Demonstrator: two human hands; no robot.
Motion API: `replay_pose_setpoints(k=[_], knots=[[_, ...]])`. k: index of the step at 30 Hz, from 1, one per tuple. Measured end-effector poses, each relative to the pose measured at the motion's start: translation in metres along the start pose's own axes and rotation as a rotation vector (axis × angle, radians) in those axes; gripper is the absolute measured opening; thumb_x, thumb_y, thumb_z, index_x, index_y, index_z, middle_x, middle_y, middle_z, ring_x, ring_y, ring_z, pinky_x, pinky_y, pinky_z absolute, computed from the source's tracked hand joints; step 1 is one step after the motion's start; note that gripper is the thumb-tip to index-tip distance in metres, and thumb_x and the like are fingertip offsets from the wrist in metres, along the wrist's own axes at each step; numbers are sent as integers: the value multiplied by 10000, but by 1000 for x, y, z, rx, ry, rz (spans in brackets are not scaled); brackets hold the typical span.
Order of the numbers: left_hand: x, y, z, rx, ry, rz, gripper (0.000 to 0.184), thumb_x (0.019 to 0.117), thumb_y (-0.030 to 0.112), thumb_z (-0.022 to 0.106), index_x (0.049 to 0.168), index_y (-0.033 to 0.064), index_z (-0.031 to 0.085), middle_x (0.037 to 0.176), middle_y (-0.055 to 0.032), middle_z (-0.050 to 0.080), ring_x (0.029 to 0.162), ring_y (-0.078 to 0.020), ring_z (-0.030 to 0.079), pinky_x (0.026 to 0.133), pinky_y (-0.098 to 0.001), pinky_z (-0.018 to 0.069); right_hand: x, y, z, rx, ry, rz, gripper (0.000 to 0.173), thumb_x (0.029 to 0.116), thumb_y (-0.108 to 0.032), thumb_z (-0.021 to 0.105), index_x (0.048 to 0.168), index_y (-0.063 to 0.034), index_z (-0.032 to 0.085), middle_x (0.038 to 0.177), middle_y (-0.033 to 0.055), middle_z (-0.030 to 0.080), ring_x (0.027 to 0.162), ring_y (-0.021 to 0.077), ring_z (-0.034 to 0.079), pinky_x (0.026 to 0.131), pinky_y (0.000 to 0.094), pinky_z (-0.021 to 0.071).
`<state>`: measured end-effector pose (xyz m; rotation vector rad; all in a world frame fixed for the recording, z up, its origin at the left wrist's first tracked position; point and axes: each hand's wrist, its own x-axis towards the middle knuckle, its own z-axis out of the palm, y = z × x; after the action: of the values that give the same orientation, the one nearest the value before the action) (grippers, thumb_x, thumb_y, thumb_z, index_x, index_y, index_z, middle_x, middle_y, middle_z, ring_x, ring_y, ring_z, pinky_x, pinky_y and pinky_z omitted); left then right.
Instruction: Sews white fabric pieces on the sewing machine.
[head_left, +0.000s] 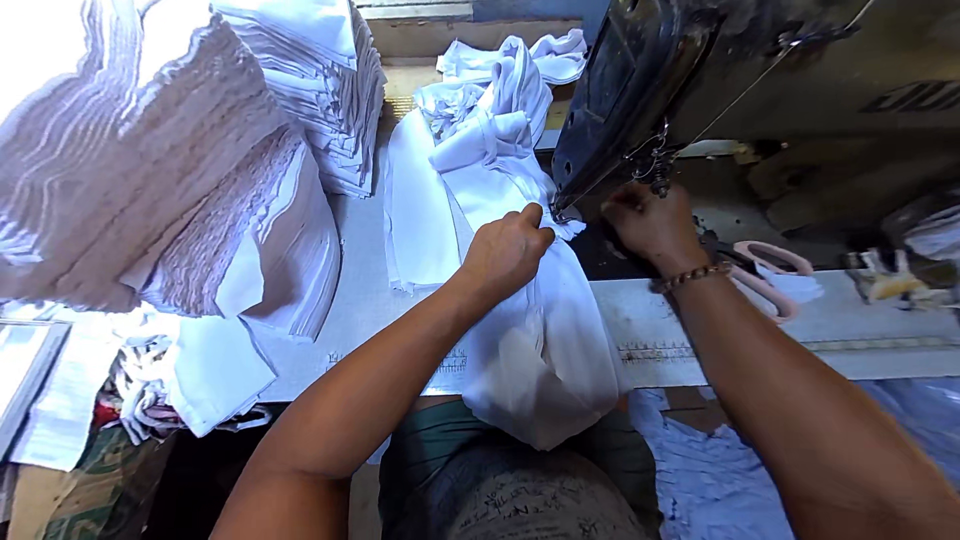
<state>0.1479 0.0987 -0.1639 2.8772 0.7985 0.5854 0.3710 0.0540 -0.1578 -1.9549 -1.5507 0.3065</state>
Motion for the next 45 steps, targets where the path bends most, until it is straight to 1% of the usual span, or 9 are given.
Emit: replay_pose_setpoints(k=[3,5,6,9,13,16,29,37,45], knots=[[4,-1,1,24,114,43,178,942,30,613,1019,52,773,999,-169,680,854,-338,691,622,-442,563,-24,-8,-2,56,116,-155,268,987,-258,645,1036,-5,718,1157,235,672,1124,411,623,959,628,468],[1,0,-1,53,211,69,235,924,25,629,1108,59,772,1023,-167,690,862,-341,677,637,-442,548,-41,-21,3,98,180,-331,242,967,-232,637,994,-16,743,1043,187,697,1015,319,656,895,505,526],[0,-1,-2,83,251,96,197,915,29,636,1054,62,772,1000,-155,694,860,-335,668,641,-438,531,-46,-24,7,91,161,-435,211,960,-200,636,955,-26,755,996,145,716,961,265,680,851,451,563],[-3,0,-3,101,214,151,144,922,46,623,872,76,755,918,-113,698,884,-314,657,685,-440,482,-52,-21,21,-37,17,-578,229,960,-194,600,942,-51,778,1065,106,738,1051,290,685,866,496,553],[-15,24,-14,-35,25,-76,292,961,144,529,1112,65,766,1116,-126,737,1042,-339,685,827,-535,529,-52,-23,26,-74,45,-580,236,957,-187,588,994,-76,794,1073,80,749,1076,286,681,866,501,540],[-17,27,-3,-4,-18,-87,353,1001,179,533,1268,31,710,1281,-165,701,1191,-382,658,965,-586,517,-55,-25,28,-97,84,-527,215,948,-159,613,1027,-89,801,1072,76,746,1070,290,675,855,510,532],[-12,5,7,-9,45,-27,424,1002,238,452,1205,-1,736,1282,-175,701,1211,-406,644,957,-599,505,-50,-24,36,-211,154,-554,193,954,-174,628,896,-78,784,974,59,732,999,249,670,793,436,510],[-8,11,2,11,-7,-78,370,990,201,549,1259,6,711,1313,-164,685,1226,-384,632,987,-569,503,-51,-21,31,-240,128,-520,259,996,-236,604,964,-53,784,1050,107,743,1063,312,684,877,519,532],[-1,12,-2,45,-56,-106,377,1010,208,524,1280,8,696,1341,-161,666,1245,-372,615,981,-544,497,-46,-23,31,-297,132,-476,289,1013,-236,569,1015,-45,785,1120,127,742,1103,351,673,870,545,522]])
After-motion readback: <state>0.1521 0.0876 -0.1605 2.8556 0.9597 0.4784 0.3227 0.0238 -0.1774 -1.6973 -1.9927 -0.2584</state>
